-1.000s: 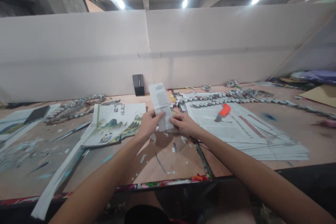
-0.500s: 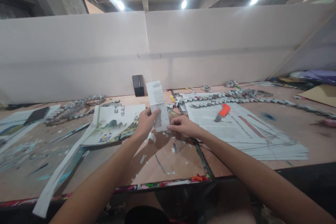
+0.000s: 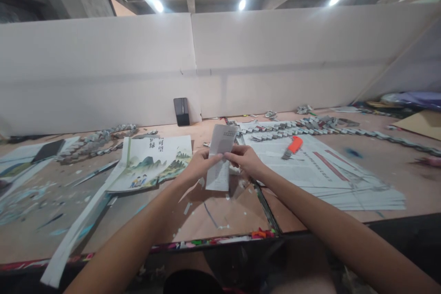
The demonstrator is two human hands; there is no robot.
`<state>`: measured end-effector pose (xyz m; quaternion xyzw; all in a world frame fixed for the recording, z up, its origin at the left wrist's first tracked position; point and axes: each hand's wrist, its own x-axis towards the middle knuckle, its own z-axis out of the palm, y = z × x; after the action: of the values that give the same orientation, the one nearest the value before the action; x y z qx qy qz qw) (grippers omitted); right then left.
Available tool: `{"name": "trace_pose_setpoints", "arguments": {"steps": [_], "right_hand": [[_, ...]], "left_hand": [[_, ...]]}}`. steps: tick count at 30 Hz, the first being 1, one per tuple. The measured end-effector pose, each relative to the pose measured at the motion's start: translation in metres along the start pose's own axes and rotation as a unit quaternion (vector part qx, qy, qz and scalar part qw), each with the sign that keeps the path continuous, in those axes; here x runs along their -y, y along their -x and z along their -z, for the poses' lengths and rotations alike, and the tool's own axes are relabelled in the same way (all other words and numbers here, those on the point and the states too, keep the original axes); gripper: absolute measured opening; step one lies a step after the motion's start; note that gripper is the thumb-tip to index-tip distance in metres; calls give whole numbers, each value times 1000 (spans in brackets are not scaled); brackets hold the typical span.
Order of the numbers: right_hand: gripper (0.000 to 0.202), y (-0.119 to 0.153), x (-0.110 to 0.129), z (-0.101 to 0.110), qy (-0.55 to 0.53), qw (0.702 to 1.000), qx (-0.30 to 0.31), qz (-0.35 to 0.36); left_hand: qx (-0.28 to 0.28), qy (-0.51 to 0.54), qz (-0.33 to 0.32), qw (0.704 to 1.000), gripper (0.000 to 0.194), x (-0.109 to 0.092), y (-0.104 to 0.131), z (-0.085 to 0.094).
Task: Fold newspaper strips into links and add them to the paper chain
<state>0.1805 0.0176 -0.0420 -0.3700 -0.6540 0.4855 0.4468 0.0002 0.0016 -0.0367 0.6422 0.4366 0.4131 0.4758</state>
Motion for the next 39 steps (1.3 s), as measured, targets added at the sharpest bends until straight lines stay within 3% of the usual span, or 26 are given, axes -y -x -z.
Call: {"name": "trace_pose_setpoints", "arguments": {"steps": [6, 12, 14, 17, 20, 24, 27, 32, 39], "right_hand": [[29, 1, -2, -3, 13, 1000, -5, 15], [35, 0, -1, -4, 4, 1000, -7, 25], [35, 0, -1, -4, 4, 999, -10, 37], [35, 1, 0, -5, 11, 999, -22, 48], [33, 3, 1, -7, 1, 998, -28, 60], [30, 4, 3, -8, -22, 995, -61, 73], [25, 5, 2, -7, 1, 994, -64, 85], [20, 4, -1, -6, 18, 994, -68, 78], [24, -2, -4, -8, -108, 992, -67, -9]], "left_hand": [[-17, 11, 10, 1000, 29, 8, -1, 0], [44, 68, 53, 995, 43, 5, 3, -5], [48, 30, 58, 997, 44, 0, 5, -7], [-18, -131, -5, 991, 31, -8, 7, -6], [-86, -314, -86, 941, 25, -14, 8, -3], [-75, -461, -66, 882, 27, -15, 10, 0], [-55, -487, -65, 869, 28, -13, 11, 0], [-69, -446, -121, 884, 36, -10, 9, -2], [-25, -443, -125, 887, 40, -12, 12, -2]]}}
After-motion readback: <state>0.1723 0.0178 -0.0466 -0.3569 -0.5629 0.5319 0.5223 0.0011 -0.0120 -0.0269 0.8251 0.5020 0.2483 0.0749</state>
